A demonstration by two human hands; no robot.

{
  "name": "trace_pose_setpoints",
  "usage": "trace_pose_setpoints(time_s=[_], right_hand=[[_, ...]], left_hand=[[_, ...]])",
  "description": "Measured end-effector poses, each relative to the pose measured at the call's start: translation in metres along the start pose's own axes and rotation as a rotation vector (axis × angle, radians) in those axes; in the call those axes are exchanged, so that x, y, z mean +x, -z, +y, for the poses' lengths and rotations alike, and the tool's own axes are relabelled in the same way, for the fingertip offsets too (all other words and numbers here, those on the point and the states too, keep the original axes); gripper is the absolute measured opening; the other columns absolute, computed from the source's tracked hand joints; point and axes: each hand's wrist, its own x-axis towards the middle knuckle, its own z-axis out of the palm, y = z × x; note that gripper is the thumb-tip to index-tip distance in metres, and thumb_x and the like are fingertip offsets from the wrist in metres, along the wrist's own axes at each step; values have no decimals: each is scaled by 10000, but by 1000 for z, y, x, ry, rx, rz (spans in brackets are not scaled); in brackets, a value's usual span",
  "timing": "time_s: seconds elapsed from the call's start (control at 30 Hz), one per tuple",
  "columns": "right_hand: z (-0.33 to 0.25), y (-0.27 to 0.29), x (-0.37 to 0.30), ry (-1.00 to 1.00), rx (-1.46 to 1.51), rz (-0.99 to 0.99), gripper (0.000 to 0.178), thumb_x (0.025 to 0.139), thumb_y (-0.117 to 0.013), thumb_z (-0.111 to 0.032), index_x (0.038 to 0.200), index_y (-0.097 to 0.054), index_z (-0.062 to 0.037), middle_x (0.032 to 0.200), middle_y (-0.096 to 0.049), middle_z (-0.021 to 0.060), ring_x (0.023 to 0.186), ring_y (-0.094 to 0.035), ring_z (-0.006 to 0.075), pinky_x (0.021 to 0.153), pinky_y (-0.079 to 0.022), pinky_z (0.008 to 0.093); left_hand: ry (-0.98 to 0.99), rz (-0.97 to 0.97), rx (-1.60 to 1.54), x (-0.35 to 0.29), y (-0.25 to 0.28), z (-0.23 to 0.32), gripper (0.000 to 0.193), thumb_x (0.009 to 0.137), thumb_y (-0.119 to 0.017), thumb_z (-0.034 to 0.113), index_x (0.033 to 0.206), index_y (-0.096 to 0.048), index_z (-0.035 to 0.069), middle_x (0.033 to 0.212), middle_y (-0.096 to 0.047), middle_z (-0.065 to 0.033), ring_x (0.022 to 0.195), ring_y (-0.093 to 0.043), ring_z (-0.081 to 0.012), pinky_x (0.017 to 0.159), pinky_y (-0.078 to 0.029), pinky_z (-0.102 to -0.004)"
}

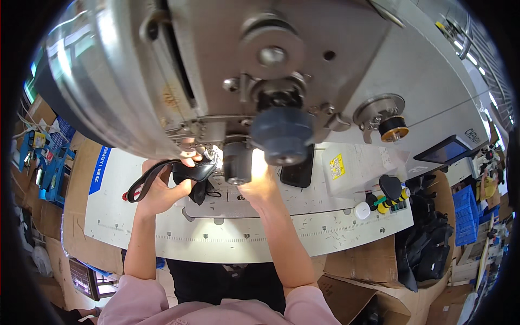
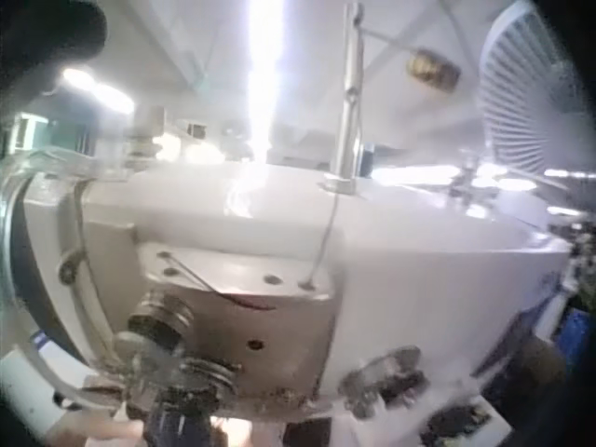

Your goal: The person stitches black leather footwear components using a sewing machine, threads and replaces a bobbin, sews more sections of the pieces, and trims threads using thread snips.

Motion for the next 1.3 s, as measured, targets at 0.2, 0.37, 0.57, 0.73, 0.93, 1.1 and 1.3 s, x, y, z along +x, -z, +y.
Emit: trace_pose_setpoints(time_s=[0.2,0.37,0.57,0.73,0.93,1.1,1.3], right_hand=[[-16,44,-20,501,-629,404,180,847,-636,-77,992,-572,8,974,-612,95,892,-582,162,767,-470,295],[-118,178,-24,898,-708,1393,285,929,-558,-124,1157,-532,44,1040,-604,113,829,-568,179,735,-468,286],[-200,466,-13,381,-123,883,313,950,-571,-271,1158,-576,-37,1108,-602,57,982,-581,189,815,-486,302],[-215,514,-16,202,21,548,433,911,-602,-412,1172,-579,-67,1049,-637,29,931,-593,146,782,-485,291],[-252,448,25,121,-393,904,308,885,-645,-341,1069,-607,-96,896,-641,-29,735,-574,59,516,-366,183],[-290,448,42,169,-521,1060,247,858,-609,-182,637,-512,-131,540,-470,-48,396,-433,72,355,-294,202],[-300,485,41,263,-631,1076,204,848,-610,-111,965,-662,48,859,-647,65,731,-621,160,641,-494,266]], left_hand=[[19,21,-20,-3,1,-1,334,628,-613,-84,942,-590,25,1036,-631,-121,1017,-599,-190,926,-462,-329],[-46,24,-39,0,-2,-3,344,624,-603,-83,945,-588,39,1045,-636,-133,1017,-612,-203,931,-466,-329],[-109,-24,-165,9,-9,-3,337,613,-577,-47,939,-589,38,1025,-614,-100,1044,-582,-203,947,-461,-340],[-169,-3,-144,6,-2,0,328,623,-565,-30,938,-579,60,1006,-628,-84,1061,-592,-225,968,-448,-358],[-132,-15,-72,-3,5,2,316,633,-568,-14,934,-574,81,999,-672,-89,1122,-592,-262,1107,-291,-422],[-149,-13,-60,2,-2,0,310,638,-570,-8,932,-565,90,988,-673,-70,1110,-598,-261,1143,-212,-461],[-163,-17,-111,7,-6,-1,326,627,-569,-6,939,-577,89,989,-656,-72,1080,-592,-238,1049,-376,-405]])
